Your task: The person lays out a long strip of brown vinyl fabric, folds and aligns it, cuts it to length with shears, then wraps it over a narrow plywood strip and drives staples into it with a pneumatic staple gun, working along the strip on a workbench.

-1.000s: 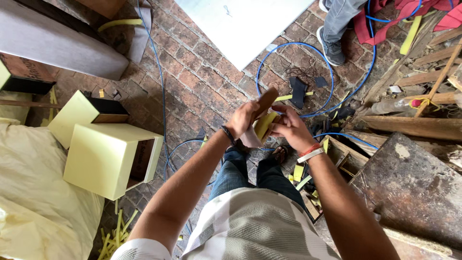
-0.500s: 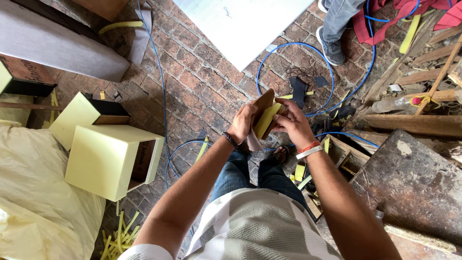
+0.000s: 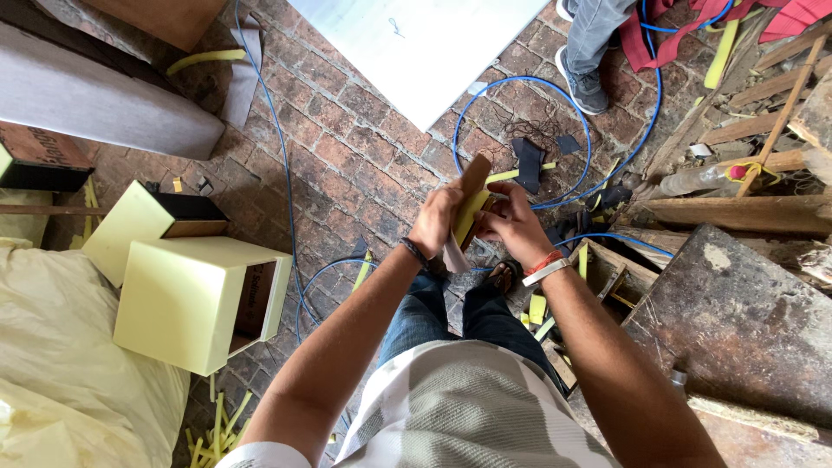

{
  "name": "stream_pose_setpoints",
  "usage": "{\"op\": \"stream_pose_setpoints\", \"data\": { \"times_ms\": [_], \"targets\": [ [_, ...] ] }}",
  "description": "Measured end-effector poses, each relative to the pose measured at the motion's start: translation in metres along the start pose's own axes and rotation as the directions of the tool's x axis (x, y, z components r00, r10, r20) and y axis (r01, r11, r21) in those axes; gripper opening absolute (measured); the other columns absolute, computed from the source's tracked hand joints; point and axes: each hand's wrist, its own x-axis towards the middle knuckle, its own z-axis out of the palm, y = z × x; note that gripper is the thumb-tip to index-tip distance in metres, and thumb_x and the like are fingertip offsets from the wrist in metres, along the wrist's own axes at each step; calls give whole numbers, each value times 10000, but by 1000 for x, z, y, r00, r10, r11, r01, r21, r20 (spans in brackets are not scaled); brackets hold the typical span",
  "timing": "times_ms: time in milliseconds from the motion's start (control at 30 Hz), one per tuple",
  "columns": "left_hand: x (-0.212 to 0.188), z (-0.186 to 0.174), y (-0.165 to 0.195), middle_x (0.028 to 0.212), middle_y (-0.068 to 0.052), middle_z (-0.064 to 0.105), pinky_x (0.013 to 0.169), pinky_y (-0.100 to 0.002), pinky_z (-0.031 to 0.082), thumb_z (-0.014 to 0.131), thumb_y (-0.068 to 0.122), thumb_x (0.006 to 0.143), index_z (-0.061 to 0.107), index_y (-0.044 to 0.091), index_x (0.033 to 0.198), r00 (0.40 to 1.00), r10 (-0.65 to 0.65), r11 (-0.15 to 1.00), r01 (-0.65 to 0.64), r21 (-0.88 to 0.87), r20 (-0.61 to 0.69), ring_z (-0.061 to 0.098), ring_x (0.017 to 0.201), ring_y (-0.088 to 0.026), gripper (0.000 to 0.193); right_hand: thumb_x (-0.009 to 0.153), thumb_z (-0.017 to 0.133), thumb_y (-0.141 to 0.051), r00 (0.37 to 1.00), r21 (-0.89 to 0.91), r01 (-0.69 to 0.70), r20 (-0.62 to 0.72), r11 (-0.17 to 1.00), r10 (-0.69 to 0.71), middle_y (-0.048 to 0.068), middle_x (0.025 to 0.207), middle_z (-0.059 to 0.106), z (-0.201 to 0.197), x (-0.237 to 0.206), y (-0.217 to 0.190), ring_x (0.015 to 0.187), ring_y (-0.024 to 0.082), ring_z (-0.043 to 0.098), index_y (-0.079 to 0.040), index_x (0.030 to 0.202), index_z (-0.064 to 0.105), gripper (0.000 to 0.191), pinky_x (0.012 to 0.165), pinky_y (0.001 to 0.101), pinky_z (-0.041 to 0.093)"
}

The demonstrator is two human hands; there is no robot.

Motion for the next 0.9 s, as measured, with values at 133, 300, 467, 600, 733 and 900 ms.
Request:
{"op": "stream_pose_setpoints", "data": {
  "times_ms": [133,300,467,600,733,900],
  "targets": [
    [-10,18,16,1351,-231,588,1004,-416,495,442,391,854,359,-9,1568,991,1,983,-27,183,137,606,1114,-323,822,938,631,-18,997,93,50,51,994,-55,120,1170,624,-4,7,10,1051,233,703,-29,1448,326,594,849,364,652],
    [-9,36,27,1730,-189,235,1303,-407,232,413,464,968,234,54,1646,939,177,980,-197,40,295,270,1597,-300,812,921,645,56,994,138,108,-41,985,-103,134,1157,612,-8,3,21,1055,218,685,26,1368,362,530,821,360,652],
    [-11,44,30,1748,-204,283,1312,-434,241,520,207,1007,286,119,1656,914,270,736,-398,547,302,274,1610,-323,696,926,600,-52,997,279,70,-51,958,-58,70,1278,650,-8,-12,19,1099,158,677,-37,1436,489,522,917,341,594],
    [-18,50,33,1679,-188,363,1247,-400,341,583,73,959,221,141,1657,948,247,659,-316,683,200,372,1534,-305,789,992,507,-263,998,504,-51,-1,862,59,94,1266,658,-9,-22,10,1046,158,689,-59,1415,528,470,892,354,559],
    [-25,52,27,1589,-197,449,1195,-378,370,654,178,962,158,125,1651,993,84,840,-115,530,83,448,1464,-282,850,1056,528,-341,943,244,159,-325,957,-74,67,1135,695,4,-10,13,968,122,664,-25,1249,635,385,851,302,528],
    [-29,47,3,1626,-226,406,1224,-398,310,675,259,1022,202,84,1630,975,168,875,-216,433,146,373,1523,-285,790,1085,558,-368,766,-123,260,-577,958,-282,24,890,661,12,10,30,802,108,571,-10,1015,648,375,729,291,492]
  ]
}}
